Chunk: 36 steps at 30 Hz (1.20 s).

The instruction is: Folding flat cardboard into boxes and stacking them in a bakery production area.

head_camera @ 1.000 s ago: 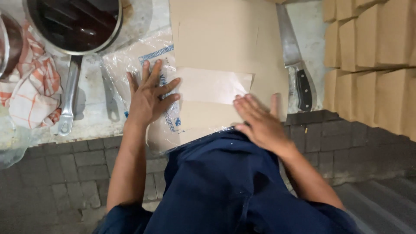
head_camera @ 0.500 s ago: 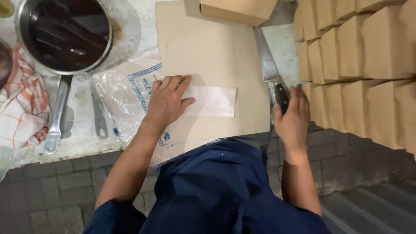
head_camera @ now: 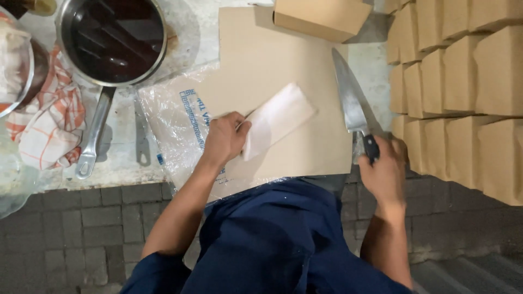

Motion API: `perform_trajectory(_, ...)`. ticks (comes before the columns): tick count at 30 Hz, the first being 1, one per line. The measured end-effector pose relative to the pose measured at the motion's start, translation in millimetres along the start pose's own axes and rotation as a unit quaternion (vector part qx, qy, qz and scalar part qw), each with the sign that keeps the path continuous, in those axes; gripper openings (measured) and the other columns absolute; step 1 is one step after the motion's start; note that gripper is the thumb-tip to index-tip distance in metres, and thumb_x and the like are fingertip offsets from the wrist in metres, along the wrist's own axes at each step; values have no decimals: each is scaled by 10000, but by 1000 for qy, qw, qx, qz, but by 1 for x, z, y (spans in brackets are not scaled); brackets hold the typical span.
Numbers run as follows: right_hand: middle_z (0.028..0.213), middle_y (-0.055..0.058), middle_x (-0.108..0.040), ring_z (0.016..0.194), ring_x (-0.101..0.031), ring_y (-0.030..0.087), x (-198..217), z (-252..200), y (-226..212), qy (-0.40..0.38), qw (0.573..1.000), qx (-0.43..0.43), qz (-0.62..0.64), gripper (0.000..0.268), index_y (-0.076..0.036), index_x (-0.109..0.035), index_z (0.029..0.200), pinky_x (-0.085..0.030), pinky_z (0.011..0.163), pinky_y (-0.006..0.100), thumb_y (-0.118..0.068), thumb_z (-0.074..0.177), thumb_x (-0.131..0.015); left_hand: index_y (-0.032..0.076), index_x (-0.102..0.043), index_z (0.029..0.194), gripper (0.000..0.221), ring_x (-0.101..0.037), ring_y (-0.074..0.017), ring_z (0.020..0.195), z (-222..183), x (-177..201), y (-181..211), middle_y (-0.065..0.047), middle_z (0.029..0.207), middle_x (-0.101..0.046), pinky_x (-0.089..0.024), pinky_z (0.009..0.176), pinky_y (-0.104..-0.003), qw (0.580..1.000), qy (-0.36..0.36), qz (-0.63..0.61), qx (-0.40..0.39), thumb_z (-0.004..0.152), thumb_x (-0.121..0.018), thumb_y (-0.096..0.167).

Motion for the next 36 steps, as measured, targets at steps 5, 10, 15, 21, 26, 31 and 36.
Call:
perform_trajectory(5, 930, 326, -637, 745, -631, 435, -19, -53, 58, -80, 969, -135, 193, 501, -49, -573, 1334, -495, 613, 486, -102, 841, -643, 22, -603, 1069, 234, -657, -170, 633, -22, -1, 3, -167, 919, -710, -584, 493, -272, 921, 3, -380, 87, 863, -655, 120)
perform_trajectory(10, 1014, 194, -476, 558, -511, 194, -73, -94, 99, -141, 756, -56, 637, 629, -48, -465, 1340, -441, 365, 279, -53, 745, -670, 20, -478, 1203, 403, -626, -116, 730, -37, -23, 30, -128, 961, -674, -579, 598, -220, 861, -37, -499, 85, 868, -693, 82)
perform_trajectory(15, 837, 129, -669, 668, -609, 201, -67, -120, 72, -227, 824, -48, 517, 203, -1, -647, 1051, -495, 576, 335, 56, 860, -612, 77, -472, 1242, 422, -669, -212, 782, -30, 7, 47, -102, 905, -676, -576, 652, -353, 962, 5, -274, 8, 896, -671, 213)
perform_trajectory(21, 684, 23, -602, 550, -562, 115, -64, -133, 93, -341, 849, -27, 403, 207, -33, -672, 1026, -481, 544, 264, -198, 961, -566, 108, -575, 1307, 572, -449, -339, 1300, -9, 48, 56, -145, 1336, -552, -307, 1057, -482, 913, 204, 176, -305, 943, -697, 531)
perform_trajectory(26, 711, 34, -684, 567, -606, 118, -73, -139, 108, -368, 864, -69, 336, 216, -66, -711, 1061, -499, 533, 270, -201, 921, -619, 180, -440, 1527, 762, -107, -369, 1470, 19, 17, 54, -121, 1607, -213, -169, 1083, -728, 903, 87, 252, -337, 1000, -340, 722)
perform_trajectory(31, 717, 15, -703, 637, -596, 94, -80, -142, 106, -355, 881, -137, 281, 243, -103, -747, 1063, -464, 583, 250, -258, 911, -639, 207, -318, 1584, 775, -54, -364, 1476, 26, 9, 53, -90, 1630, -169, -84, 1124, -695, 914, 35, 273, -298, 995, -327, 711)
perform_trajectory(36, 836, -7, -669, 744, -610, 95, -88, -140, 102, -355, 853, -144, 356, 327, -57, -725, 1199, -463, 645, 246, -210, 926, -629, 140, -381, 1557, 760, -189, -377, 1456, 21, 14, 57, -108, 1594, -322, -153, 1102, -676, 891, 105, 285, -336, 1032, -386, 689)
Point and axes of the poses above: each hand's wrist, its own z-axis towards the middle knuckle, its own x-axis out of the back of the hand, y = z × x, the point moved 4 cm from there along z, towards the middle knuckle
